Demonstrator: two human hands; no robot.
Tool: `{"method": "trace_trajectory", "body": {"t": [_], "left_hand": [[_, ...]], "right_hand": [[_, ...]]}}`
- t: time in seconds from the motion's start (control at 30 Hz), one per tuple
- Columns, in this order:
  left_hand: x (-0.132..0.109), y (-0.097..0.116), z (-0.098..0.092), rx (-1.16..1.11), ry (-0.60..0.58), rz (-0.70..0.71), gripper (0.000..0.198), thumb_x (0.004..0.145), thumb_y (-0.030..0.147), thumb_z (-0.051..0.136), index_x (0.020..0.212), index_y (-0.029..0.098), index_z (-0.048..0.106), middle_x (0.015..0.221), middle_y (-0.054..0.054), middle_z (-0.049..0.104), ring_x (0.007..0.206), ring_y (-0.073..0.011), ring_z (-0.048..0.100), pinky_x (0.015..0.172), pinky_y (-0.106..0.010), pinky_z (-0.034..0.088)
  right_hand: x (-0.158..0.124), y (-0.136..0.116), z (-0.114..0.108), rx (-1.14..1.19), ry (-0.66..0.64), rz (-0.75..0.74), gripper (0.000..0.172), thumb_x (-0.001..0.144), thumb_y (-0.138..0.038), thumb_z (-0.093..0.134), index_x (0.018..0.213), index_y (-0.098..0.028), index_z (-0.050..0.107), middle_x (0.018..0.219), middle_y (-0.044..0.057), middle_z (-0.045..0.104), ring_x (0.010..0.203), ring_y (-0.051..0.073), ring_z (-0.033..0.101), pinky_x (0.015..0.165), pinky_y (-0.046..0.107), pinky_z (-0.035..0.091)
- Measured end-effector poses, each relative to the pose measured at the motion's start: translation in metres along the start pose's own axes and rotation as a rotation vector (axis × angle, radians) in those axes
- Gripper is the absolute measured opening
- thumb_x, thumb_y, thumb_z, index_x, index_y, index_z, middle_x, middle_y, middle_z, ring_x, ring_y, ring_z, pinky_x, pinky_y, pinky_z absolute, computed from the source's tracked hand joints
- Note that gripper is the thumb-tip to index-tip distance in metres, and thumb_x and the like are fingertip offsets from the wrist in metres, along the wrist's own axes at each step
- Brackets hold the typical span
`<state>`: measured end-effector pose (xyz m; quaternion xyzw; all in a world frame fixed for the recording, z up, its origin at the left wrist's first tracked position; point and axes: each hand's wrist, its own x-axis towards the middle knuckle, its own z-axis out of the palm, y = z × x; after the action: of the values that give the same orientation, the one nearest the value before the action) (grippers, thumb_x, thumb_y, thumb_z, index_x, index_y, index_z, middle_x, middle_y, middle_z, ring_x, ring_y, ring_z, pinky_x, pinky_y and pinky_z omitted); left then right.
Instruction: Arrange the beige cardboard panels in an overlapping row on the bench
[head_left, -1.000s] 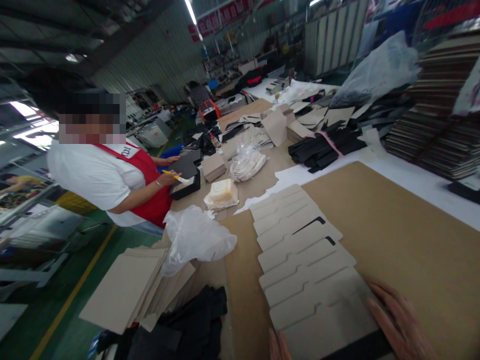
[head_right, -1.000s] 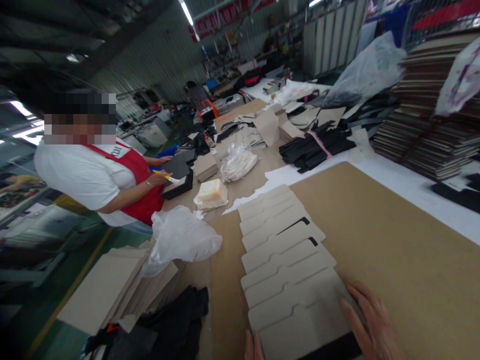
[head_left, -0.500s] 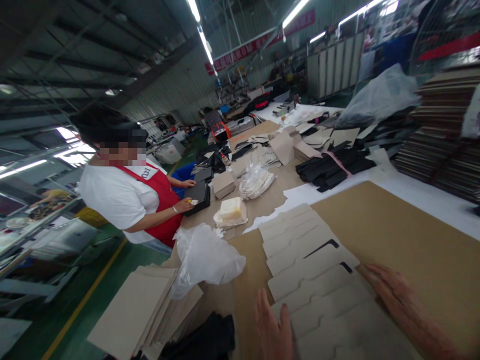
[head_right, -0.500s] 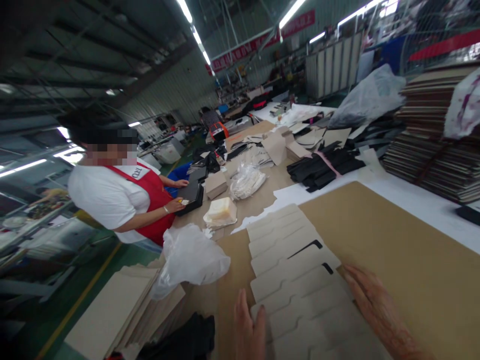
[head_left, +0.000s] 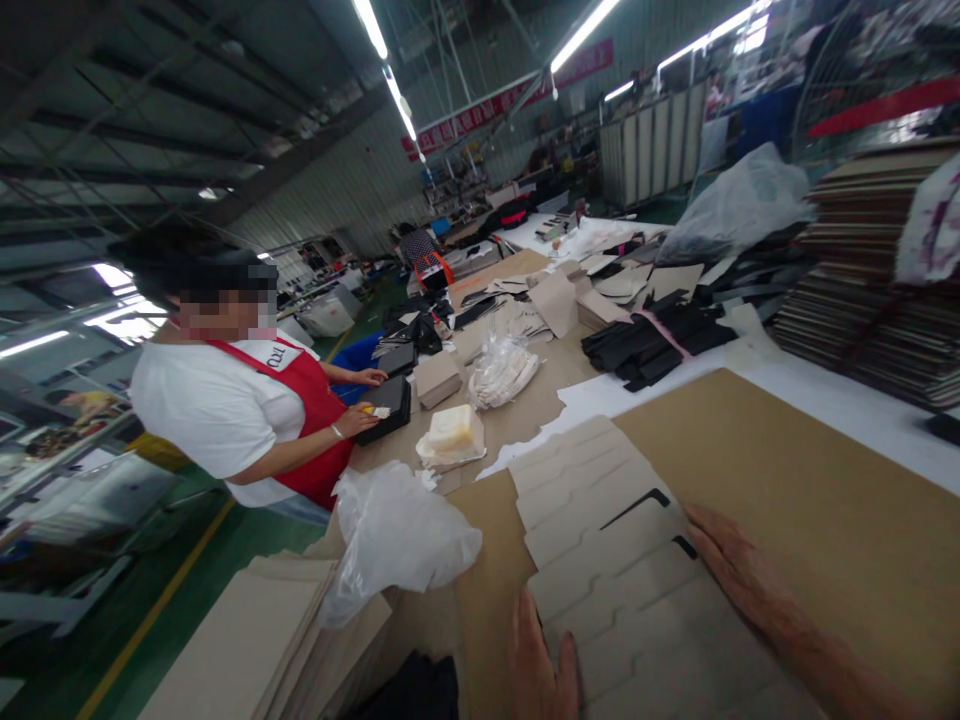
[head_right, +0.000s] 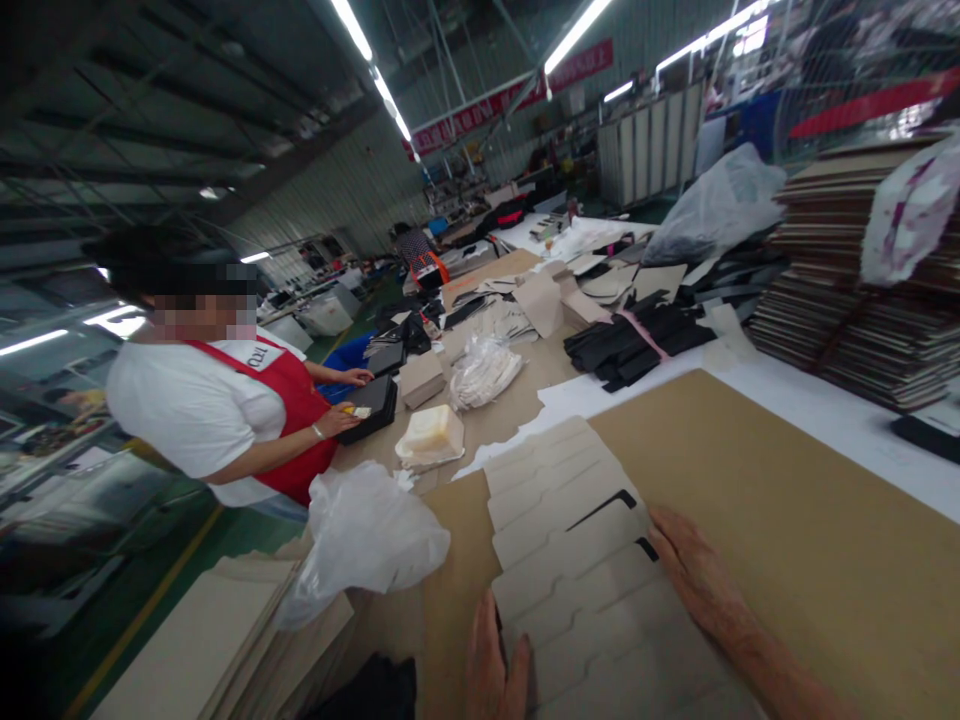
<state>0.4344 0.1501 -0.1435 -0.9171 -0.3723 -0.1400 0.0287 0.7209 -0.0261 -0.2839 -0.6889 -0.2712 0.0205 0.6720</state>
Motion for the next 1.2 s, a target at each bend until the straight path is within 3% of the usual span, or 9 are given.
{"method": "trace_trajectory", "body": {"t": [0.23,0.53,0.73,0.9,1.2], "left_hand": [[-0.004,0.022,-0.009,0.036,-0.03,-0.032,0.08,0.093,0.045,0.031,0.155,-0.004,0.019,0.163,-0.014,0.015,0.152,-0.023,0.015,0.126,-0.039,0.013],[-0.004,0.011,0.009,0.148,-0.013,0.017,0.08,0.093,0.046,0.036,0.156,-0.001,0.022,0.163,-0.014,0.014,0.154,-0.0253,0.008,0.126,-0.041,0.006],[-0.006,0.006,0.014,0.121,0.067,0.077,0.075,0.095,0.044,0.038,0.155,0.001,0.025,0.162,-0.016,0.02,0.152,-0.0265,0.016,0.125,-0.043,0.011],[-0.005,0.009,0.024,0.19,0.211,0.134,0.072,0.095,0.04,0.039,0.152,-0.003,0.03,0.161,-0.016,0.023,0.151,-0.0262,0.019,0.124,-0.043,0.016],[-0.003,0.022,0.026,0.124,0.109,0.104,0.073,0.097,0.045,0.036,0.155,0.001,0.026,0.163,-0.016,0.016,0.153,-0.0256,0.014,0.125,-0.045,0.015]], "right_hand": [[-0.012,0.013,0.006,0.047,-0.029,0.051,0.061,0.096,-0.057,0.041,0.134,-0.014,0.06,0.143,0.008,0.054,0.135,0.024,0.043,0.122,0.045,0.027],[-0.014,-0.003,0.008,-0.006,0.0,0.097,0.064,0.092,-0.062,0.04,0.129,-0.017,0.066,0.136,0.011,0.056,0.129,0.027,0.049,0.117,0.05,0.032],[-0.004,-0.017,0.005,0.069,-0.004,0.131,0.063,0.089,-0.063,0.045,0.125,-0.015,0.067,0.127,0.013,0.06,0.122,0.029,0.051,0.112,0.05,0.037],[0.001,-0.023,0.004,0.138,0.005,0.165,0.067,0.086,-0.067,0.046,0.121,-0.013,0.066,0.126,0.014,0.06,0.123,0.028,0.05,0.111,0.048,0.037],[0.005,-0.029,0.002,0.258,-0.032,0.197,0.059,0.092,-0.064,0.044,0.125,-0.018,0.059,0.131,0.009,0.059,0.123,0.024,0.052,0.111,0.04,0.039]]}}
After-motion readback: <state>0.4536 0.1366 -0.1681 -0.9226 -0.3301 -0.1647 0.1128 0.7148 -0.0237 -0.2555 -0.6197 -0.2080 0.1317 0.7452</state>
